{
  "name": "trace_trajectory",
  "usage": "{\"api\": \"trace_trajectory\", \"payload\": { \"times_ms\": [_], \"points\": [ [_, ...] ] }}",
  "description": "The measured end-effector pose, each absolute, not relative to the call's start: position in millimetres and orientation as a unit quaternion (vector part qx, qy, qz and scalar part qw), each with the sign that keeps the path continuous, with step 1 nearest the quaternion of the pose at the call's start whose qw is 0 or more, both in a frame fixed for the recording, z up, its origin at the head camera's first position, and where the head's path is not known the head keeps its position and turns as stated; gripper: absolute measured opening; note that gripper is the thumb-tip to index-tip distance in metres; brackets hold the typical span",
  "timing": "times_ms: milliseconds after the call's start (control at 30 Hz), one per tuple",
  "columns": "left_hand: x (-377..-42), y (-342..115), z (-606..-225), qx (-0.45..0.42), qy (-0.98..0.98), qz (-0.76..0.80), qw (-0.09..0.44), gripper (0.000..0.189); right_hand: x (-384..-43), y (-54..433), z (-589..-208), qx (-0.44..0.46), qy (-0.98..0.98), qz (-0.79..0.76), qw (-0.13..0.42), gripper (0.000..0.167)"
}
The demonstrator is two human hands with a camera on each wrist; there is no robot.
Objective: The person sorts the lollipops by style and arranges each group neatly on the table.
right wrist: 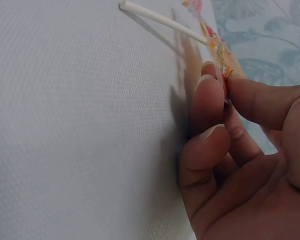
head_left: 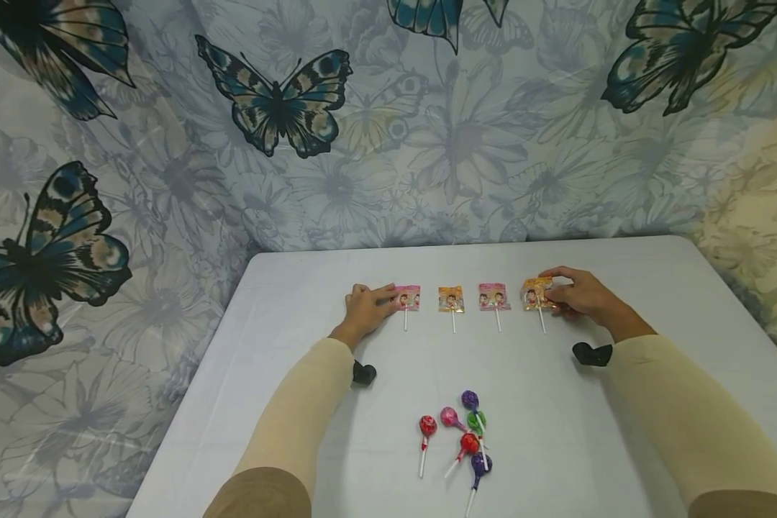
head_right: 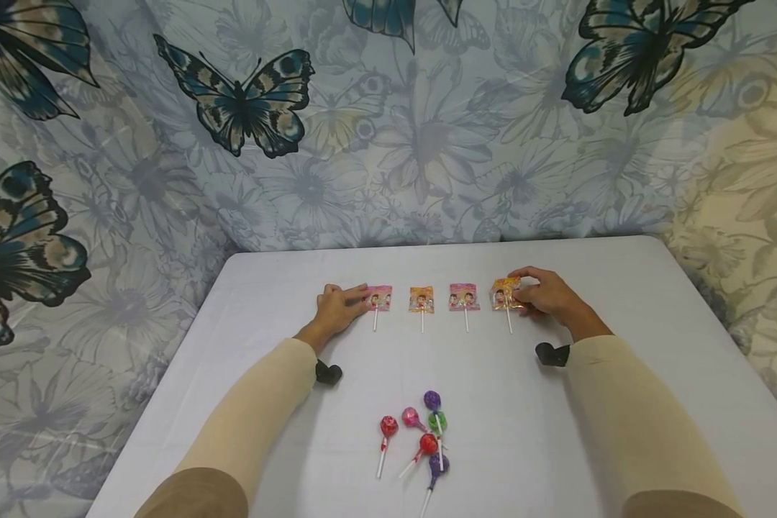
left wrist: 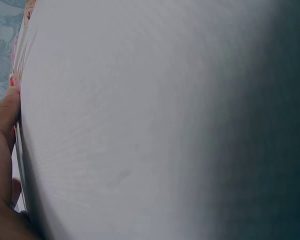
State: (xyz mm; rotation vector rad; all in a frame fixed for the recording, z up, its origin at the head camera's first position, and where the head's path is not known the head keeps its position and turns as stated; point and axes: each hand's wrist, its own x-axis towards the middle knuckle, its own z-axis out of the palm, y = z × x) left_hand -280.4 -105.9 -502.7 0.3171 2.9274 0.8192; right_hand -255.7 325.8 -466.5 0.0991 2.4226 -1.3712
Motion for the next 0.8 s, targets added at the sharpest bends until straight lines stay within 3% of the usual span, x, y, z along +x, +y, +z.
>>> {"api": "trace_trajectory", "payload": {
  "times_ms": [800],
  "points": [
    [-279.4,-104.2,-503.1,0.094,0.956,0.276,0.038,0.040,-262.3,322.4,-467.4,0.026,0.892,-0.424,0.156,0.051]
  ]
}}
